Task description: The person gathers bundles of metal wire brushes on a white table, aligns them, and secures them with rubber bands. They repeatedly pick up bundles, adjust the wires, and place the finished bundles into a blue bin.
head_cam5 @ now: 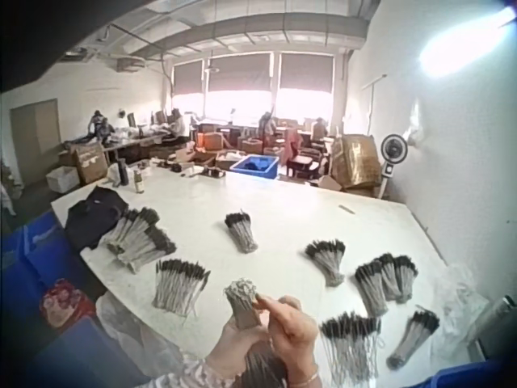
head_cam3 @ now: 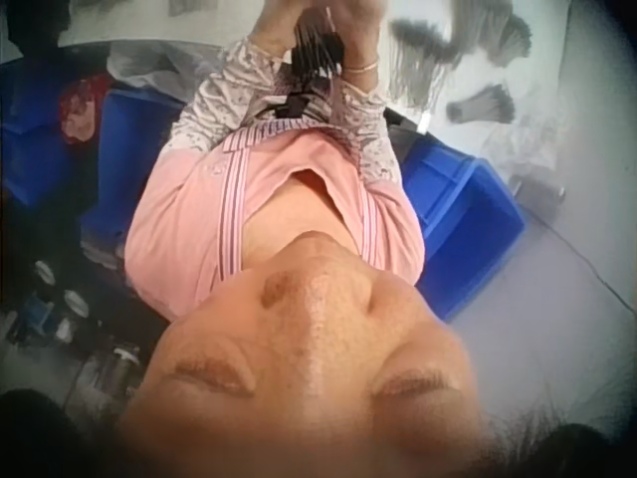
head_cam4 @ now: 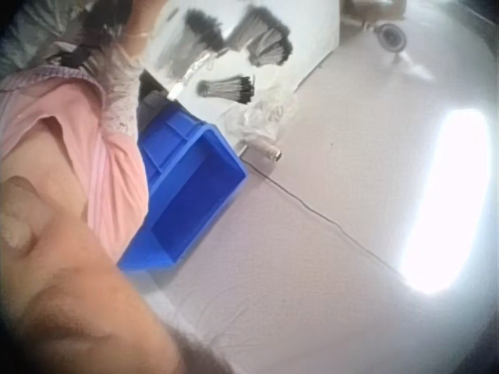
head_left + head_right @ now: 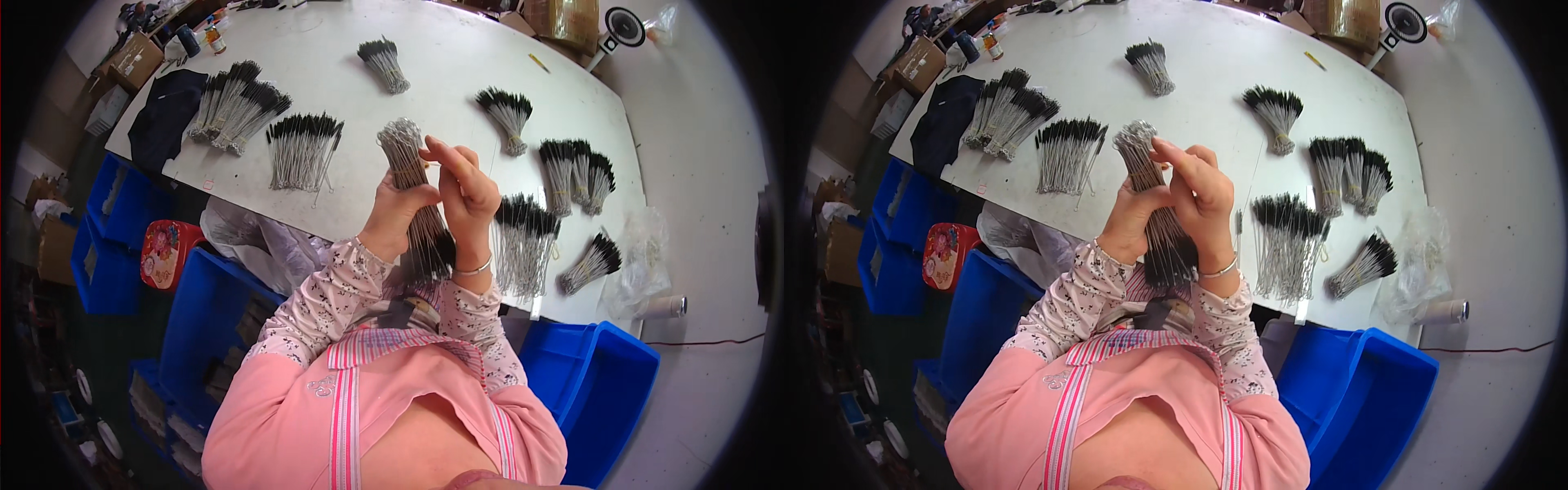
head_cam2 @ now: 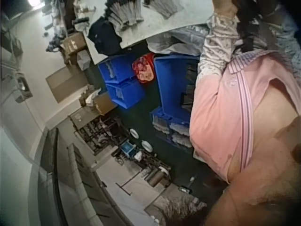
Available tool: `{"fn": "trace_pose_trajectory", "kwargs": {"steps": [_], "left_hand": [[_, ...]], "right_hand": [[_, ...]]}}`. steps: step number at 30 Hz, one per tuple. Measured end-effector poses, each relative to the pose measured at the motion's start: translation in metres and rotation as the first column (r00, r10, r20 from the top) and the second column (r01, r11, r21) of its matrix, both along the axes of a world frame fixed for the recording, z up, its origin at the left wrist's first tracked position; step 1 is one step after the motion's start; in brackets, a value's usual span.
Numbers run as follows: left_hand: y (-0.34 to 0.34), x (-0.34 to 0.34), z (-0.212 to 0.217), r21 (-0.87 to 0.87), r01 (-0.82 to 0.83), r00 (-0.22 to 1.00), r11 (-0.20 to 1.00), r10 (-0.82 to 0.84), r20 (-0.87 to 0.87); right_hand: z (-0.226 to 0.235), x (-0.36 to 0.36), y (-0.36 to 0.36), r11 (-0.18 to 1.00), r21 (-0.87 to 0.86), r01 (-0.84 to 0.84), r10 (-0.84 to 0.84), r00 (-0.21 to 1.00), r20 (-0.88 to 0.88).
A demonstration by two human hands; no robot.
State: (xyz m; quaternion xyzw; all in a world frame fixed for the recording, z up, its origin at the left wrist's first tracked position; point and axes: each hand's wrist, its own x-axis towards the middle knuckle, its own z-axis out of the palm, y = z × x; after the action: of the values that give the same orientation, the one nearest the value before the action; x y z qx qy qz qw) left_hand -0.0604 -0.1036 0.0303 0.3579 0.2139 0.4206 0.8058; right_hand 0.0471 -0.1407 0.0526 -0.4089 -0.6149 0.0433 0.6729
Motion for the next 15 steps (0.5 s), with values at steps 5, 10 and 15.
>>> {"fn": "trace_pose_trajectory", "kwargs": {"steps": [5, 10, 15], "left_hand": [[-0.003, 0.009, -0.006, -0.026, 0.076, 0.997, 0.997, -0.077, -0.029], [-0.013, 0.014, 0.003, -0.054, 0.006, 0.998, 0.999, -0.009, -0.058], [-0.001, 0.021, 0.005, -0.064, -0.031, 0.988, 0.997, 0.021, -0.152]], "right_hand": [[-0.012, -0.003, -0.003, 1.0, 0.001, -0.001, 0.001, 0.957, -0.29], [-0.013, 0.001, -0.011, 0.93, 0.141, -0.339, 0.324, 0.58, -0.747], [-0.026, 0.011, -0.007, 0.913, 0.128, -0.388, 0.315, 0.469, -0.825]]}}
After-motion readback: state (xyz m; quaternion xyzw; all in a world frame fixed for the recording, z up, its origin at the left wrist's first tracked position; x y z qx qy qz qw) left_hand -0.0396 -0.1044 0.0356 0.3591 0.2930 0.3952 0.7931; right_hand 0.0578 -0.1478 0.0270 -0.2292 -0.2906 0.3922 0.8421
